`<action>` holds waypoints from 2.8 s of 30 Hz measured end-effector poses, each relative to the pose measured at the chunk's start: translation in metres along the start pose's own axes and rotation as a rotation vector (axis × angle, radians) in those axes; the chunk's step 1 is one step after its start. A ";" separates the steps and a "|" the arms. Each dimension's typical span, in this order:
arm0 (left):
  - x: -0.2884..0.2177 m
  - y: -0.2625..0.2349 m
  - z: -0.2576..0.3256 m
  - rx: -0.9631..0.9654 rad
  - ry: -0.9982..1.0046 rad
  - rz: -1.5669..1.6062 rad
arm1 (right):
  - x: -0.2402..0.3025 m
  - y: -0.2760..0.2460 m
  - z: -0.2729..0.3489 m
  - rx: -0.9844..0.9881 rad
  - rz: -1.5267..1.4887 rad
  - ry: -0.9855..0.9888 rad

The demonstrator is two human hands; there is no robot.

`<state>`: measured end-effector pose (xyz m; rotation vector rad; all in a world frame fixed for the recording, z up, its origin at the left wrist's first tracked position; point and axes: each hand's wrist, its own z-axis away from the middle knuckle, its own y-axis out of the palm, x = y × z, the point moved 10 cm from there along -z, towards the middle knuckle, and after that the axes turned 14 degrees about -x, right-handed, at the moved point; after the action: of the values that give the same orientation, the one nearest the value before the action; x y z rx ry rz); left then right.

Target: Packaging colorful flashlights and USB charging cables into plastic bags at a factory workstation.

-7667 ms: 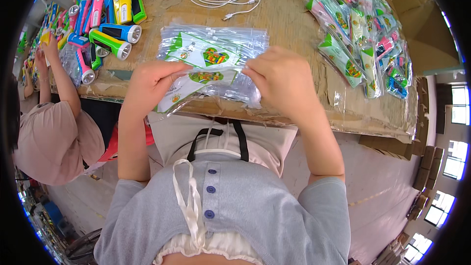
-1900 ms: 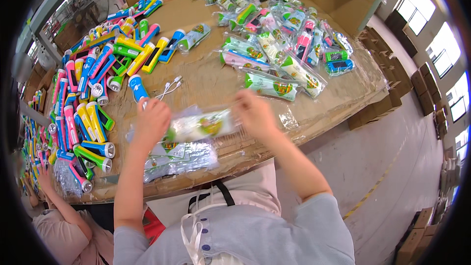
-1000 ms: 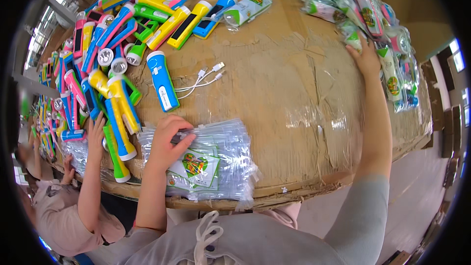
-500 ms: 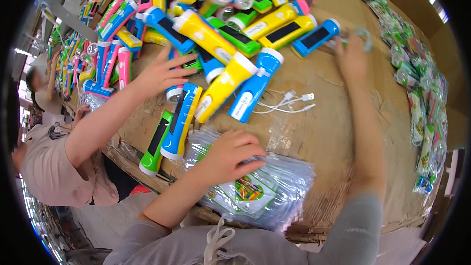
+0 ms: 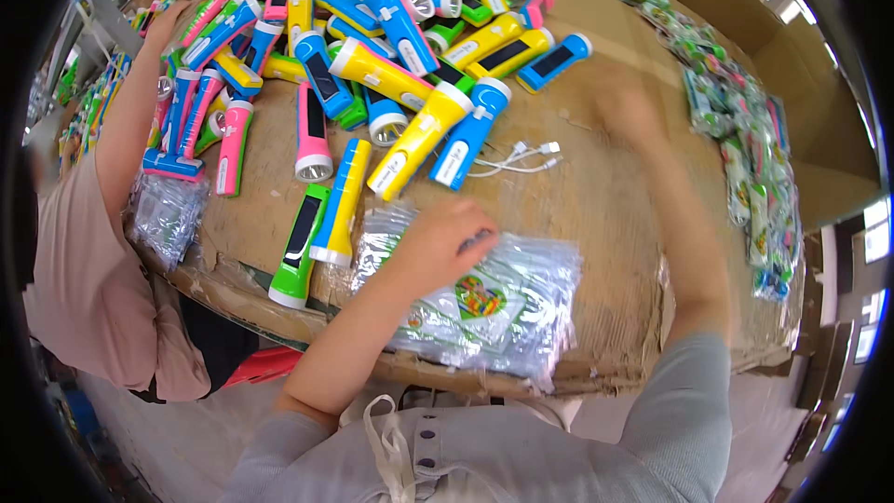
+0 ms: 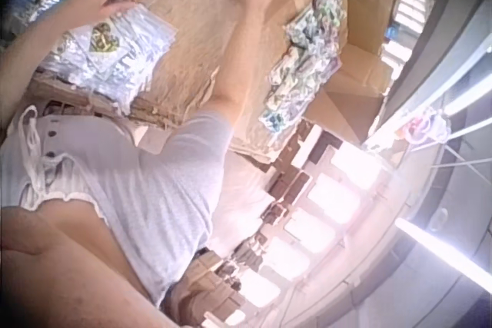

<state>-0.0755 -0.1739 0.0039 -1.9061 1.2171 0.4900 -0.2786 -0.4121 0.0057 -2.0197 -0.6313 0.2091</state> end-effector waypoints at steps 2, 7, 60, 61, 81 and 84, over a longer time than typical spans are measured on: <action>0.009 -0.019 -0.002 -0.058 -0.023 -0.056 | 0.144 -0.004 0.027 0.064 -0.478 -0.174; -0.013 -0.094 -0.011 -0.510 0.054 -0.240 | 0.190 0.000 0.064 0.024 -0.346 -0.146; 0.157 -0.182 -0.011 -0.108 -0.713 -0.848 | -0.046 -0.109 0.156 -0.168 0.129 0.476; 0.170 -0.178 -0.011 -0.067 -0.754 -0.877 | -0.043 -0.110 0.154 -0.181 0.091 0.456; 0.145 0.071 -0.169 0.048 -0.418 -0.556 | -0.016 -0.098 0.128 -0.269 0.006 0.313; 0.101 0.111 -0.195 -0.019 -0.416 -0.598 | -0.028 -0.103 0.132 -0.294 -0.023 0.345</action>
<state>-0.1453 -0.4093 0.0062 -1.9385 0.3491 0.5306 -0.3901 -0.2849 0.0226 -2.2568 -0.4856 -0.2567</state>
